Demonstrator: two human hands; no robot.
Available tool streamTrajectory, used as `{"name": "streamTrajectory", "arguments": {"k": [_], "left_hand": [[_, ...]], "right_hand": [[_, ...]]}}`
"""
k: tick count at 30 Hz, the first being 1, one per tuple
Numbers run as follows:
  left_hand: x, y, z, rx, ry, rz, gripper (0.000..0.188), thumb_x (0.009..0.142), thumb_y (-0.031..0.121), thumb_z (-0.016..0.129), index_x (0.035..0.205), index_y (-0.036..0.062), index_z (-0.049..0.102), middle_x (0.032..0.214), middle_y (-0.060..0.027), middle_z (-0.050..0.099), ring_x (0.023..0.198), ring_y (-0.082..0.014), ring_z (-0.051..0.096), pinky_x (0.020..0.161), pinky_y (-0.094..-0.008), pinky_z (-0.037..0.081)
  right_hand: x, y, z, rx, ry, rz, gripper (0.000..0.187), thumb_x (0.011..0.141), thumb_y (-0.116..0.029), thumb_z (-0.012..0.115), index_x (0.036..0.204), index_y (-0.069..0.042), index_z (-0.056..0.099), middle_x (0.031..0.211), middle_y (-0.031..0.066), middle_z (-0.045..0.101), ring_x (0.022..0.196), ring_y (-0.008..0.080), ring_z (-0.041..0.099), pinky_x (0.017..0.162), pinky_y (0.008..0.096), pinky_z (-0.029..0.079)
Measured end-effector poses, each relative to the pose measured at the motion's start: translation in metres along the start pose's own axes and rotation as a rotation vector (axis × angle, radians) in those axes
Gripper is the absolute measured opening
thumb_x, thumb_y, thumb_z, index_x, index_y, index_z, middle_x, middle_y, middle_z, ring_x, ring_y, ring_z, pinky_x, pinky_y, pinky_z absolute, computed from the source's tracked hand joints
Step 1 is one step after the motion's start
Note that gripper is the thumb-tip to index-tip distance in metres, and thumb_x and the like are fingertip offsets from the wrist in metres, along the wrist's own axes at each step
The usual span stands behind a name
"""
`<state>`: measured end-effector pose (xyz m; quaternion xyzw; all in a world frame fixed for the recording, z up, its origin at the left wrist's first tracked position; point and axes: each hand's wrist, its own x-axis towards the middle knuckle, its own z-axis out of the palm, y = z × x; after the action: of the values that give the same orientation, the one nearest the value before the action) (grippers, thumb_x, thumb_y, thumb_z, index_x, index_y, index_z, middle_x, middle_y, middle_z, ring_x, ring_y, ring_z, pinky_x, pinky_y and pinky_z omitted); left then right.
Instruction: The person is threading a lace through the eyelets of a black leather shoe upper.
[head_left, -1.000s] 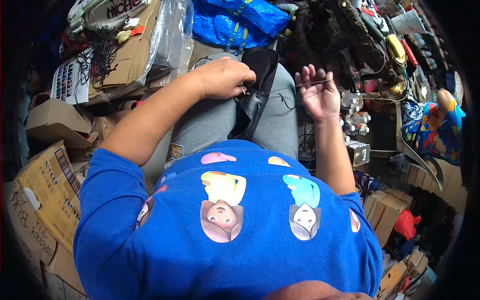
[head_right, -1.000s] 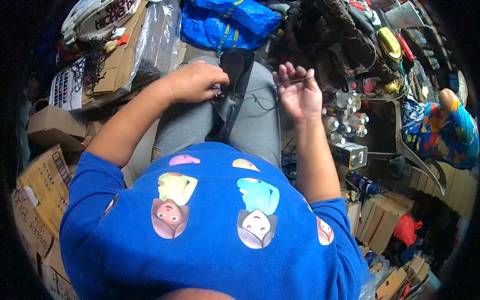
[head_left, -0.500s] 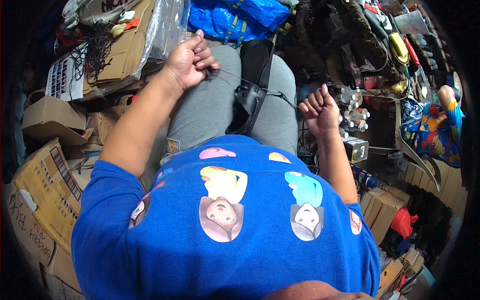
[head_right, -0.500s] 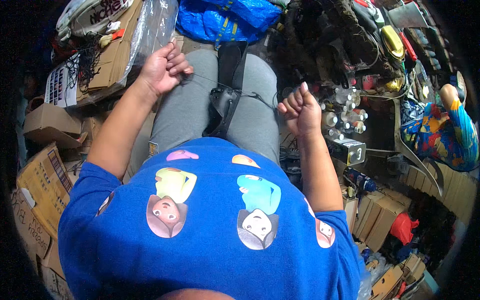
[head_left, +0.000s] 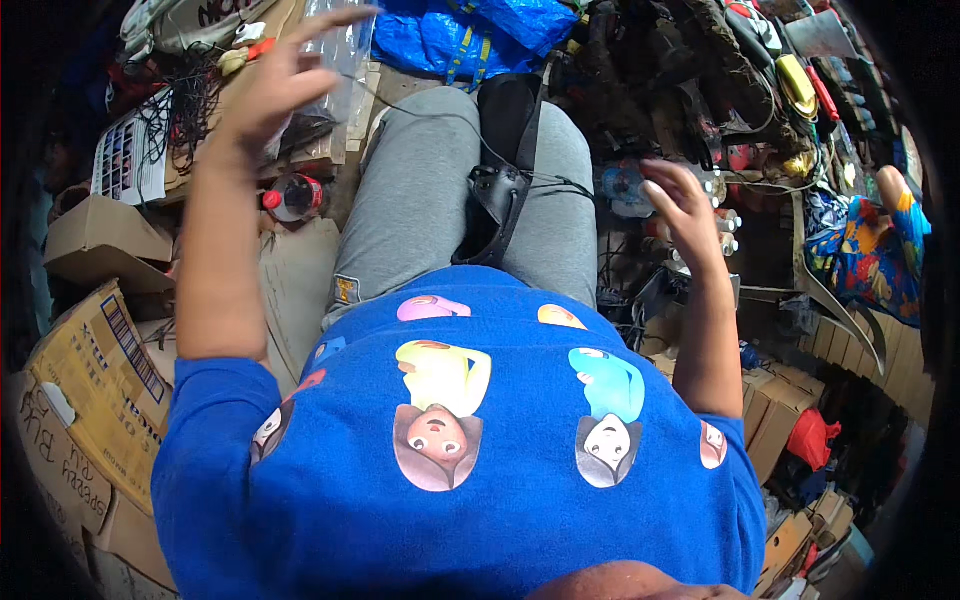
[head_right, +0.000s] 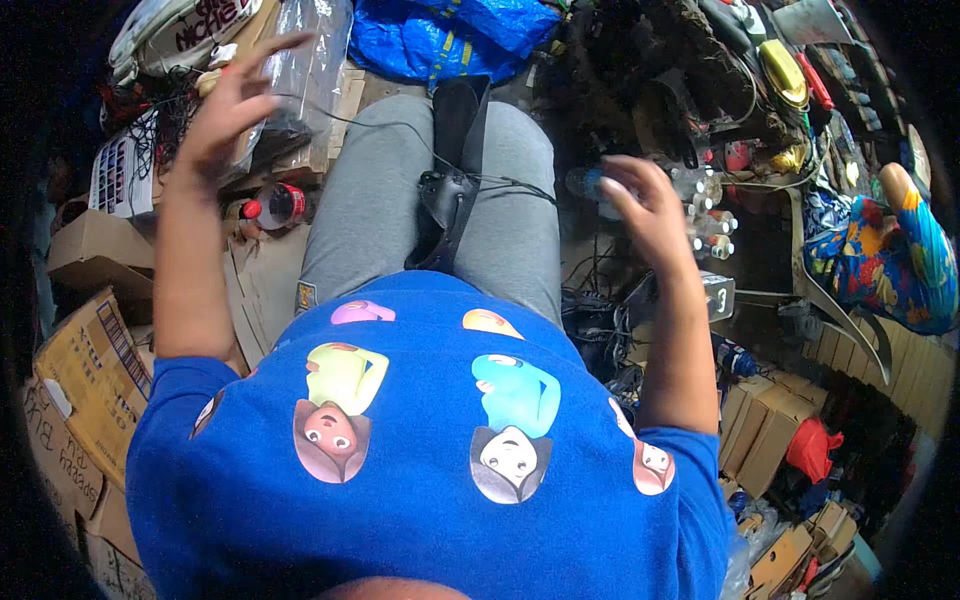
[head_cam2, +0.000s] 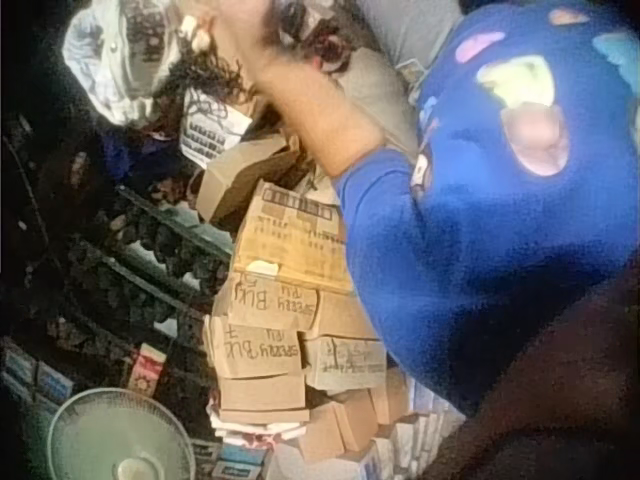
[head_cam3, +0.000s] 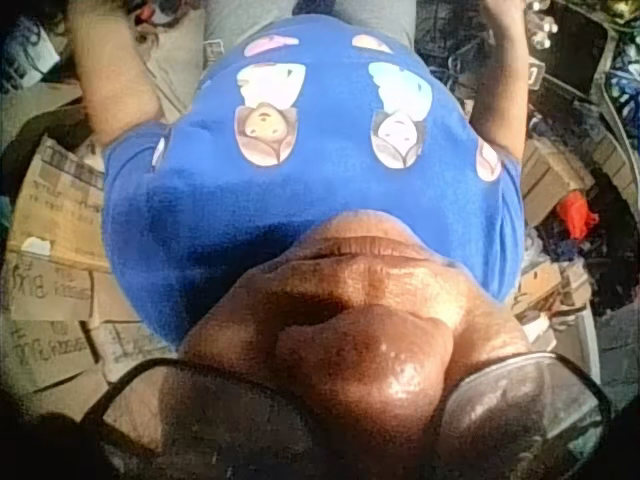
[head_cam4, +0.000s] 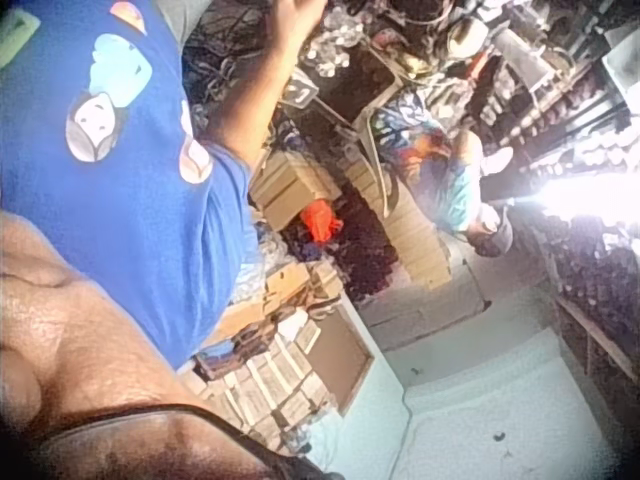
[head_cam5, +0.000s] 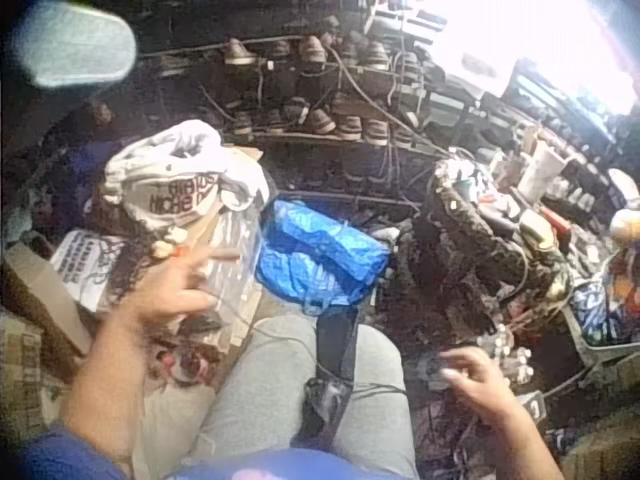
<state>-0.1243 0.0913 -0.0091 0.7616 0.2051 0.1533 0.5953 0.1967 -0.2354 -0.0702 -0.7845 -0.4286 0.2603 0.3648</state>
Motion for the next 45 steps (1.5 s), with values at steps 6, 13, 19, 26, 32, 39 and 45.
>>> {"name": "streamTrajectory", "arguments": {"k": [6, 13, 19, 26, 32, 39, 45], "left_hand": [[0.053, -0.039, 0.128, 0.501, -0.118, 0.315, 0.057, 0.073, 0.030, 0.072, 0.121, 0.0053, 0.053, 0.123, -0.0178, 0.048, 0.119, -0.0309, 0.044, 0.102, -0.0380, 0.035], [0.063, -0.059, 0.161, 0.386, -0.149, 0.206, 0.060, 0.073, 0.020, 0.070, 0.124, 0.0051, 0.043, 0.123, -0.0183, 0.044, 0.120, -0.0323, 0.042, 0.102, -0.0379, 0.035], [0.069, -0.064, 0.156, 0.346, -0.154, 0.222, 0.062, 0.071, 0.022, 0.073, 0.124, 0.0051, 0.044, 0.122, -0.0179, 0.044, 0.119, -0.0317, 0.043, 0.102, -0.0370, 0.034], [0.091, -0.035, 0.124, 0.461, -0.356, 0.187, 0.057, 0.065, 0.017, 0.078, 0.115, 0.0077, 0.054, 0.110, -0.0115, 0.052, 0.110, -0.0250, 0.049, 0.096, -0.0331, 0.040], [0.094, -0.019, 0.122, 0.524, -0.469, 0.132, 0.039, 0.066, 0.016, 0.078, 0.100, 0.0060, 0.062, 0.096, -0.0084, 0.058, 0.097, -0.0239, 0.057, 0.087, -0.0323, 0.045], [0.099, -0.022, 0.117, 0.287, -0.631, 0.041, 0.033, 0.071, 0.014, 0.075, 0.099, 0.0026, 0.065, 0.100, -0.0099, 0.061, 0.095, -0.0217, 0.059, 0.086, -0.0322, 0.047], [0.103, -0.025, 0.114, 0.325, -0.675, 0.054, 0.033, 0.071, 0.013, 0.074, 0.101, 0.0029, 0.066, 0.100, -0.0106, 0.060, 0.095, -0.0227, 0.059, 0.086, -0.0320, 0.047]], "right_hand": [[0.041, -0.094, 0.056, -0.514, -0.400, -0.452, 0.027, 0.079, -0.030, 0.066, 0.087, -0.004, 0.065, 0.080, 0.0159, 0.062, 0.077, 0.0349, 0.060, 0.070, 0.0413, 0.048], [0.037, -0.081, 0.065, -0.357, -0.463, -0.396, 0.015, 0.076, -0.016, 0.059, 0.081, -0.002, 0.060, 0.074, 0.0193, 0.059, 0.073, 0.0380, 0.059, 0.064, 0.0436, 0.046], [-0.002, -0.071, 0.022, -0.191, -0.342, -0.219, 0.021, 0.079, -0.016, 0.063, 0.073, 0.001, 0.053, 0.063, 0.0118, 0.051, 0.059, 0.0244, 0.052, 0.056, 0.0341, 0.042], [0.001, -0.092, 0.040, -0.133, -0.184, -0.181, 0.017, 0.081, -0.010, 0.066, 0.097, -0.010, 0.070, 0.079, 0.0064, 0.056, 0.070, 0.0173, 0.057, 0.064, 0.0288, 0.045], [0.017, -0.082, 0.063, -0.228, -0.187, -0.271, 0.021, 0.075, -0.009, 0.066, 0.095, -0.011, 0.070, 0.076, 0.0115, 0.058, 0.072, 0.0275, 0.061, 0.065, 0.0359, 0.048], [0.020, -0.085, 0.067, -0.291, -0.193, -0.263, 0.022, 0.072, -0.009, 0.065, 0.093, -0.011, 0.071, 0.075, 0.0135, 0.058, 0.072, 0.0295, 0.061, 0.065, 0.0372, 0.049], [0.021, -0.096, 0.069, -0.365, -0.182, -0.260, 0.020, 0.073, -0.010, 0.064, 0.092, -0.011, 0.071, 0.074, 0.0140, 0.059, 0.071, 0.0307, 0.061, 0.066, 0.0377, 0.050]]}}
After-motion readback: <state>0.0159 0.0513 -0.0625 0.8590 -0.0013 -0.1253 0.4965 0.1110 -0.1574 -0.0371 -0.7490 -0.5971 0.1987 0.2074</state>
